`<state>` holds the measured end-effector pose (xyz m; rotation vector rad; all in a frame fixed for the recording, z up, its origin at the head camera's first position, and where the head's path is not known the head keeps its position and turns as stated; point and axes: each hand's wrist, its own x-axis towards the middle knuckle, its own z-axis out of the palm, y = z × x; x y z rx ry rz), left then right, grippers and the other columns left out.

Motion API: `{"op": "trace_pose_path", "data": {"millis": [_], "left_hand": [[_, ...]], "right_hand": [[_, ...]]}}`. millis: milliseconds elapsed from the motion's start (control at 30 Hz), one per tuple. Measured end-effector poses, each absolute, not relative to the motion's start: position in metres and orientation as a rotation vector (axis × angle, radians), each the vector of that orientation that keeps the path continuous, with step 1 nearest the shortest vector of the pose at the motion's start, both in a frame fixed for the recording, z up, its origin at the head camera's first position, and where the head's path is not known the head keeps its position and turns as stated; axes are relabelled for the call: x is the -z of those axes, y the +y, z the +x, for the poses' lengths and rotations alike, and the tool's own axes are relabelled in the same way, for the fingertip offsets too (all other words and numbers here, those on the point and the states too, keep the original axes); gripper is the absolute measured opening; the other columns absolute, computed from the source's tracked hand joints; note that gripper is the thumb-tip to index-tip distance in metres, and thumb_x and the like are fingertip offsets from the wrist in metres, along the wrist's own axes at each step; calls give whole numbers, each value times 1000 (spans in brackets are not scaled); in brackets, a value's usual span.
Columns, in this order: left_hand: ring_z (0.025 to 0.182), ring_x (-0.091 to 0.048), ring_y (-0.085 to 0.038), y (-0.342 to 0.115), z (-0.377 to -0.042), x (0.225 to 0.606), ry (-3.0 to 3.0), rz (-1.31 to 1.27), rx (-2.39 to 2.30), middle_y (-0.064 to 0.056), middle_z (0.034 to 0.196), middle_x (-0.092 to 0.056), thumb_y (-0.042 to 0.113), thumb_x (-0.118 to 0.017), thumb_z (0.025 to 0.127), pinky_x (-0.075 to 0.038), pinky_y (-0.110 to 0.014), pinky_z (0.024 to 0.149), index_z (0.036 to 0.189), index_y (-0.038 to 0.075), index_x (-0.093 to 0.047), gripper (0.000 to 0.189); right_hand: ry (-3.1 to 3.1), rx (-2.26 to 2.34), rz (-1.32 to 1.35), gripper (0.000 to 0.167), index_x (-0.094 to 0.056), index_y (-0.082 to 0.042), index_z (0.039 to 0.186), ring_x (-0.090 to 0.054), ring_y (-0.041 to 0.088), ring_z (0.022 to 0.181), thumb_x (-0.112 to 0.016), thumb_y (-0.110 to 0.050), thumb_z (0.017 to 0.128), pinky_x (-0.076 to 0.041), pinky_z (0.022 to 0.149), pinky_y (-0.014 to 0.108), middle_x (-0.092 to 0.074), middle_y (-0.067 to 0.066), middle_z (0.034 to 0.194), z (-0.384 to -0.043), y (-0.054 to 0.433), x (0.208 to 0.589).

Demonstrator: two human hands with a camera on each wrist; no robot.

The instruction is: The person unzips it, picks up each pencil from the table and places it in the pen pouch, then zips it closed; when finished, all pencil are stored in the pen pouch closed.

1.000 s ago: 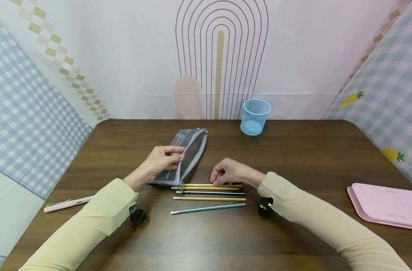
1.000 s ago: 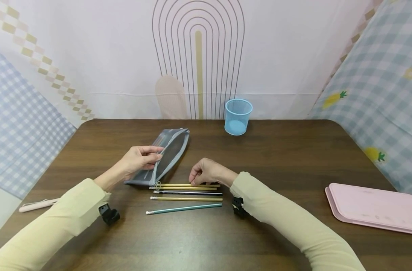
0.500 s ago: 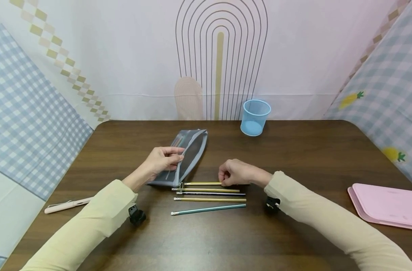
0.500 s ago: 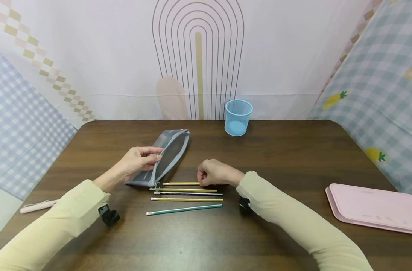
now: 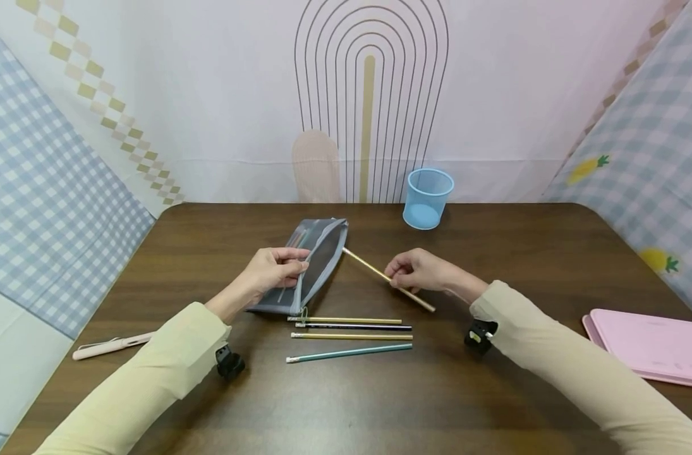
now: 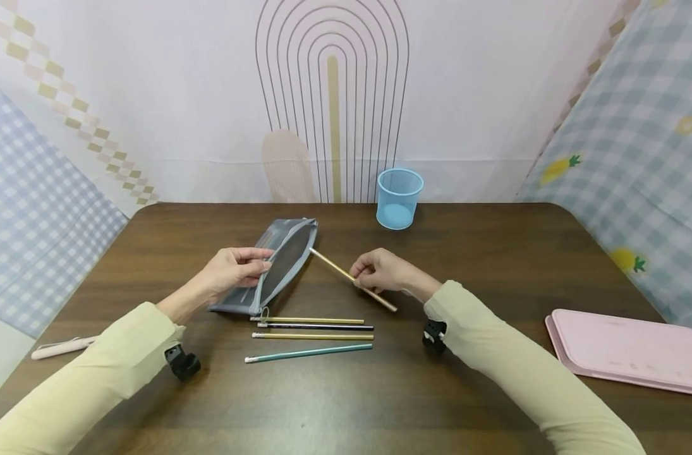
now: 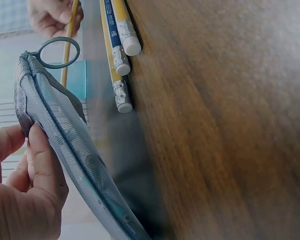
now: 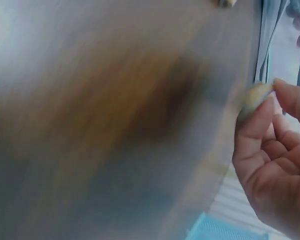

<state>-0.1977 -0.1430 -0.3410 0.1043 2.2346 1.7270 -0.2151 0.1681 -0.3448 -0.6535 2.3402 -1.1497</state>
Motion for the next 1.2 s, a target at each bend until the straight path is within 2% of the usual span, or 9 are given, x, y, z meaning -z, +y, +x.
{"op": "trace_pose_path", "data": {"millis": [133, 300, 533, 767, 933, 1200], "left_hand": [[79, -60, -2, -143, -197, 342, 2236, 106, -1719, -22, 119, -61, 9, -61, 90, -54, -21, 70, 127, -3, -55, 40], [78, -60, -2, -142, -199, 344, 2238, 112, -1728, -23, 119, -61, 9, -60, 90, -54, -21, 69, 127, -3, -56, 39], [76, -60, -2, -141, -198, 344, 2240, 131, -1724, -20, 115, -64, 9, -61, 90, -53, -21, 69, 127, -5, -55, 41], [76, -60, -1, -140, -199, 345, 2237, 95, -1717, -19, 114, -63, 9, -61, 90, -54, -21, 68, 127, -3, -56, 39], [78, -60, -2, -139, -199, 345, 2240, 91, -1716, -18, 114, -64, 10, -61, 90, -54, -22, 69, 127, -2, -56, 39], [79, -60, -3, -138, -200, 344, 2240, 92, -1706, -18, 116, -63, 10, -61, 90, -54, -23, 70, 128, -2, -56, 40]], "right_hand": [[2224, 1305, -416, 27, -59, 6, 112, -52, 9, 67, -59, -8, 90, -48, 57, 22, -61, 2, 81, -217, 148, 348], [2102, 1468, -223, 30, -58, 4, 117, -49, 7, 61, -59, -12, 92, -44, 53, 18, -59, -2, 75, -222, 122, 348], [1900, 1665, -46, 34, -52, 7, 125, -53, 5, 54, -55, -8, 95, -45, 49, 14, -61, -1, 69, -226, 99, 348], [1801, 1759, 77, 36, -50, 5, 128, -62, 7, 59, -55, -5, 94, -50, 53, 15, -64, 2, 74, -228, 83, 350], [1768, 1807, 155, 35, -49, 4, 127, -62, 9, 60, -55, -4, 94, -52, 55, 17, -62, 2, 75, -231, 72, 350], [1732, 1871, 199, 22, -53, 4, 114, -61, 10, 57, -55, -1, 93, -53, 55, 19, -60, 4, 75, -234, 56, 351]]}}
